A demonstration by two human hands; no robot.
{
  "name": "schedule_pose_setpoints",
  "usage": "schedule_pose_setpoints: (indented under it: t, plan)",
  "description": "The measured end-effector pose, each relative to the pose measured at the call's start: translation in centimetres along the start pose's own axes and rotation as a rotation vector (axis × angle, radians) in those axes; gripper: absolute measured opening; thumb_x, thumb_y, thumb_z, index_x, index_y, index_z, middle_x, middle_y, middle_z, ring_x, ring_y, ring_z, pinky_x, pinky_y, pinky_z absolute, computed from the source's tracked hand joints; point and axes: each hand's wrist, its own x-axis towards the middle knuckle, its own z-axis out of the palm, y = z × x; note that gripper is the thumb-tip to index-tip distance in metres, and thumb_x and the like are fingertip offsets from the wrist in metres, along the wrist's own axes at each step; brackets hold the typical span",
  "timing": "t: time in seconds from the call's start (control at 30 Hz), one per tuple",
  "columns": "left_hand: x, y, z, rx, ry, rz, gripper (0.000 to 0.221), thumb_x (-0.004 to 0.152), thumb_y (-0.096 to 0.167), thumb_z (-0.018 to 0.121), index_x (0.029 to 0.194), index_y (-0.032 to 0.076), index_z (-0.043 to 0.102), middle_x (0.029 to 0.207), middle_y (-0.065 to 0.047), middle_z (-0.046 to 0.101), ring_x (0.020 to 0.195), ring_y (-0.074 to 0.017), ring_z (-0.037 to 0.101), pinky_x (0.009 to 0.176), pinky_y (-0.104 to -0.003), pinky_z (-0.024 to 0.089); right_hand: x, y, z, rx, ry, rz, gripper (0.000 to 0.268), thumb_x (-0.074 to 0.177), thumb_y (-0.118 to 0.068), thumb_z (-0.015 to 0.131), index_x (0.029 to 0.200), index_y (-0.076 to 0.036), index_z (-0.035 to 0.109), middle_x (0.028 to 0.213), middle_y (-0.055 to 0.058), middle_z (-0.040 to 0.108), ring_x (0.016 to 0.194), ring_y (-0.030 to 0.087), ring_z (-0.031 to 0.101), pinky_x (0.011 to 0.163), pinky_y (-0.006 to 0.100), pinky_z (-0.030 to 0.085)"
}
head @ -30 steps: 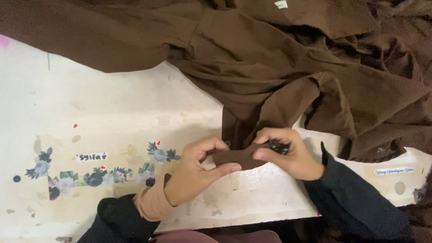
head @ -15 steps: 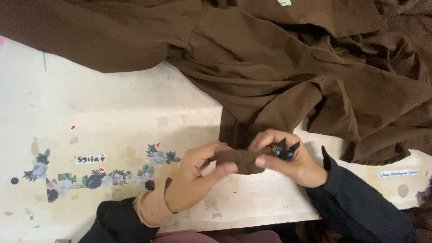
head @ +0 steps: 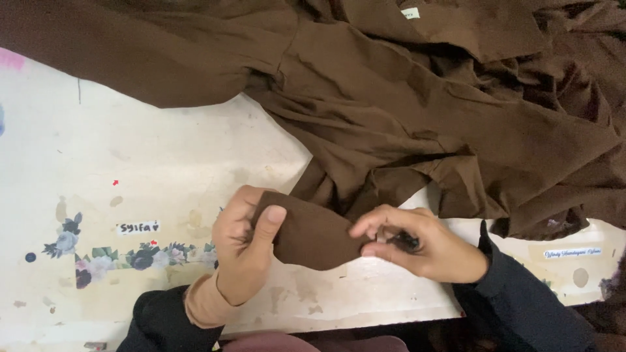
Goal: Trimming loose threads from brown garments using a hand-held thread trimmer.
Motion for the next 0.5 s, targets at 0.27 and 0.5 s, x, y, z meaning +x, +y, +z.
schedule_pose_setpoints:
  t: [0.27,0.5]
  plan:
    - [0.5,0.3,-0.6,-0.104,0.268,0.043,0.014,0.087,0.018,0.049,0.086,0.005,0.046,0.071,-0.001,0.05,0.062,-0.0068,0.045,0.056,-0.018,0.036,-0.1,0.4,-0.3,-0.035,0.094,-0.141,0.005,0.079,-0.009,0.056,0.079,-0.006,0.059,0.087,0.007,0.055,0.075,0.016,0.054,0.064,0.027,0.042]
    - [1.8,-3.1,-3.7,-0.263,0.294,0.068,0.011,0.091,0.016,0.042,0.094,0.005,0.045,0.071,-0.006,0.057,0.063,-0.0108,0.056,0.064,-0.022,0.049,-0.4,0.9,-0.3,0.101,0.244,-0.136,0.005,0.072,0.004,0.06,0.074,0.0,0.059,0.053,0.006,0.052,0.047,0.012,0.042,0.045,0.026,0.037]
